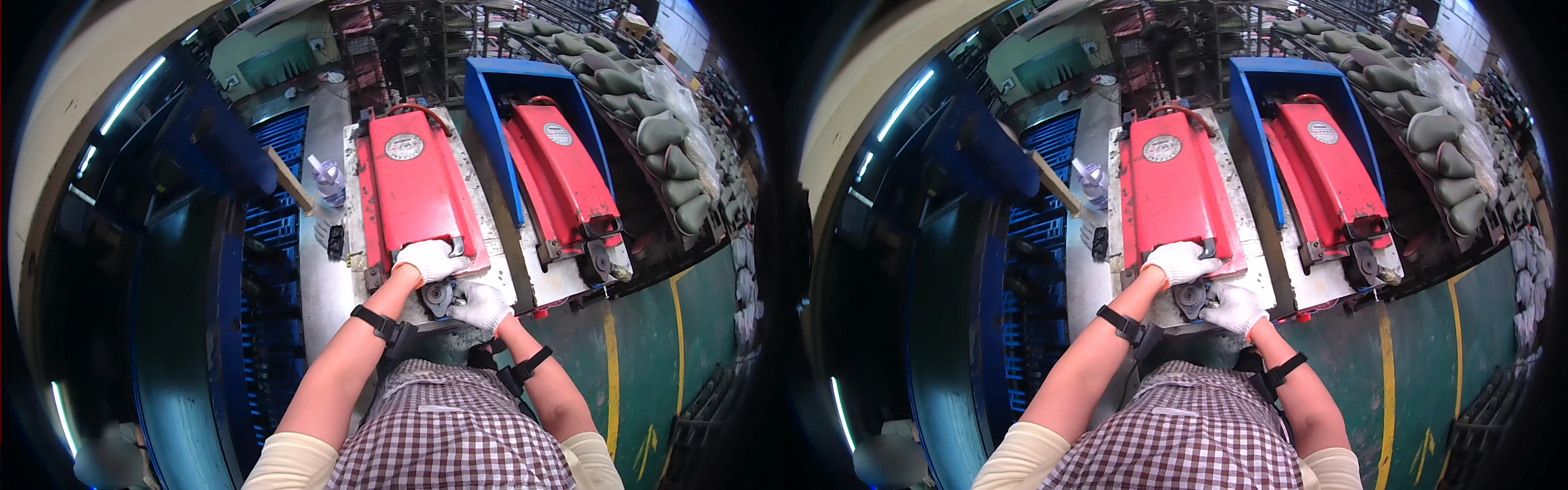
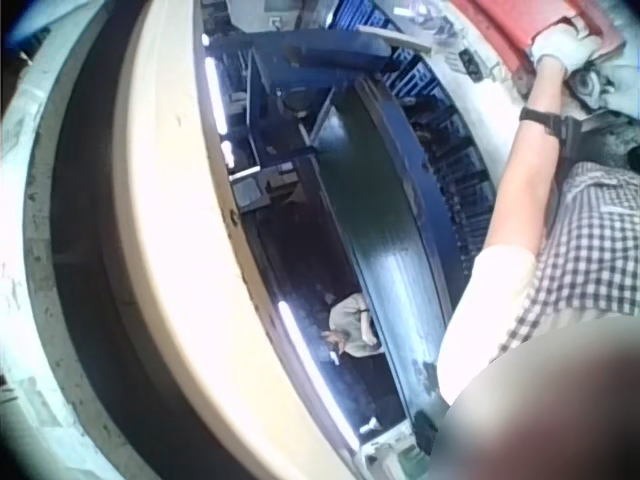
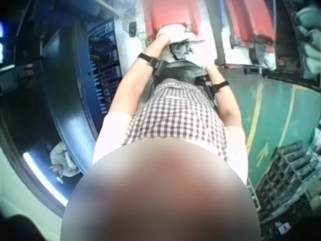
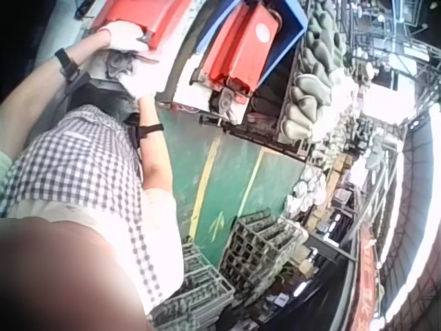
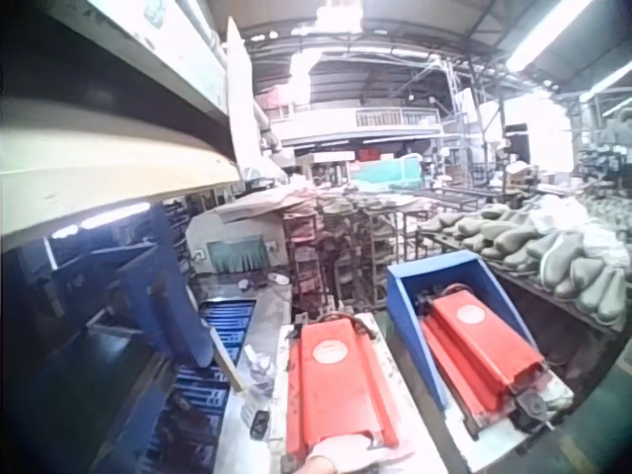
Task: The person removes a shoe from a machine, places it on a conveyor belt, and then takes another shoe from the belt to place into the machine and press a lever.
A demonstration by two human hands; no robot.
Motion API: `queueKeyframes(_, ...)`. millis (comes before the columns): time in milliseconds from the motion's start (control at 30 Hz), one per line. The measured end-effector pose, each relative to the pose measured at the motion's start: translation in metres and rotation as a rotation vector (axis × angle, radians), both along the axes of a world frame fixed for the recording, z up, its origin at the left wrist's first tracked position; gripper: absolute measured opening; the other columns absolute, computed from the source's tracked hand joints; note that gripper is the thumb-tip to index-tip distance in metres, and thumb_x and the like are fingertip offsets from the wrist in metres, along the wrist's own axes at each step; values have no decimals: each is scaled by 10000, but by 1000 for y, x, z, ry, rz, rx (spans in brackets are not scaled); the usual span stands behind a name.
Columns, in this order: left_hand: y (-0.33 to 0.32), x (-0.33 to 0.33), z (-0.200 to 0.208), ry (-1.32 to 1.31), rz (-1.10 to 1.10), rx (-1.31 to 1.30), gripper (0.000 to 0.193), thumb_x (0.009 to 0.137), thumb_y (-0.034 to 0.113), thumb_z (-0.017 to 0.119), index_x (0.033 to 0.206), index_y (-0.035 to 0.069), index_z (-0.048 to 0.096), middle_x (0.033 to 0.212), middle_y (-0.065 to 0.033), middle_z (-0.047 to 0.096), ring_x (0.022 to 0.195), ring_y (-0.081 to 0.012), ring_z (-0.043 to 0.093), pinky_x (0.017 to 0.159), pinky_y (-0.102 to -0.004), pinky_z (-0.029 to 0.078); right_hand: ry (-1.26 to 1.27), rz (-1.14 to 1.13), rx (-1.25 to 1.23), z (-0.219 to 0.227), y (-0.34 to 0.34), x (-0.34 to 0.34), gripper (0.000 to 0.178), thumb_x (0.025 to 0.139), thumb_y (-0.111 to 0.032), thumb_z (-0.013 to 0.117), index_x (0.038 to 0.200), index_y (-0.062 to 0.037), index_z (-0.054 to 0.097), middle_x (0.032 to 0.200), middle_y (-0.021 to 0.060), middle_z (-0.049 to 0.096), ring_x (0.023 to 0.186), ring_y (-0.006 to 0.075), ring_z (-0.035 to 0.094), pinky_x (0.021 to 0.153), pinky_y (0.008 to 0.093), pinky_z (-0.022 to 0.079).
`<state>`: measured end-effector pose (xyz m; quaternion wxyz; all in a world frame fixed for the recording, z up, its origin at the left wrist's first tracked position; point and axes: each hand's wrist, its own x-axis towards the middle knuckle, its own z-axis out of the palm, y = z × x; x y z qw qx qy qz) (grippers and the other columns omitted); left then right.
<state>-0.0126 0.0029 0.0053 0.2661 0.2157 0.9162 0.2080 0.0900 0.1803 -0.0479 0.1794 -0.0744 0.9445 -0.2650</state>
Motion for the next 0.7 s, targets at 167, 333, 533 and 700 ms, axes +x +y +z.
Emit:
queueKeyframes(167, 0, 2, -9, -39, 82, 87, 719, 890, 707, 587, 994, 19, 772, 891, -169, 745, 848, -281, 717, 794, -390, 516, 20, 52, -82, -13, 1, 1, 486, 810, -466, 732, 1111, -84, 702, 1035, 201, 742, 961, 365, 719, 869, 436, 561)
queueKeyframes(333, -9, 2, -11, -64, 120, 79, 610, 889, 637, 631, 918, 46, 775, 765, -106, 719, 742, -221, 692, 720, -366, 507, 13, 72, -131, -11, -7, 1, 426, 817, -422, 719, 1058, -70, 713, 966, 212, 732, 907, 373, 713, 828, 449, 557)
queueKeyframes(533, 4, 3, 3, 67, 60, 36, 692, 892, 681, 587, 987, 16, 755, 970, -212, 746, 925, -325, 723, 853, -414, 520, -3, 39, -121, -4, 2, -2, 468, 813, -430, 734, 1056, -33, 691, 950, 221, 728, 919, 375, 714, 834, 443, 557)
queueKeyframes(700, -2, 2, -2, 12, 42, 7, 744, 895, 703, 562, 1056, 2, 750, 1080, -248, 733, 1001, -365, 713, 896, -434, 513, 29, 62, -149, -16, 2, -2, 472, 816, -441, 736, 1060, -39, 686, 967, 222, 726, 937, 371, 713, 856, 445, 553)
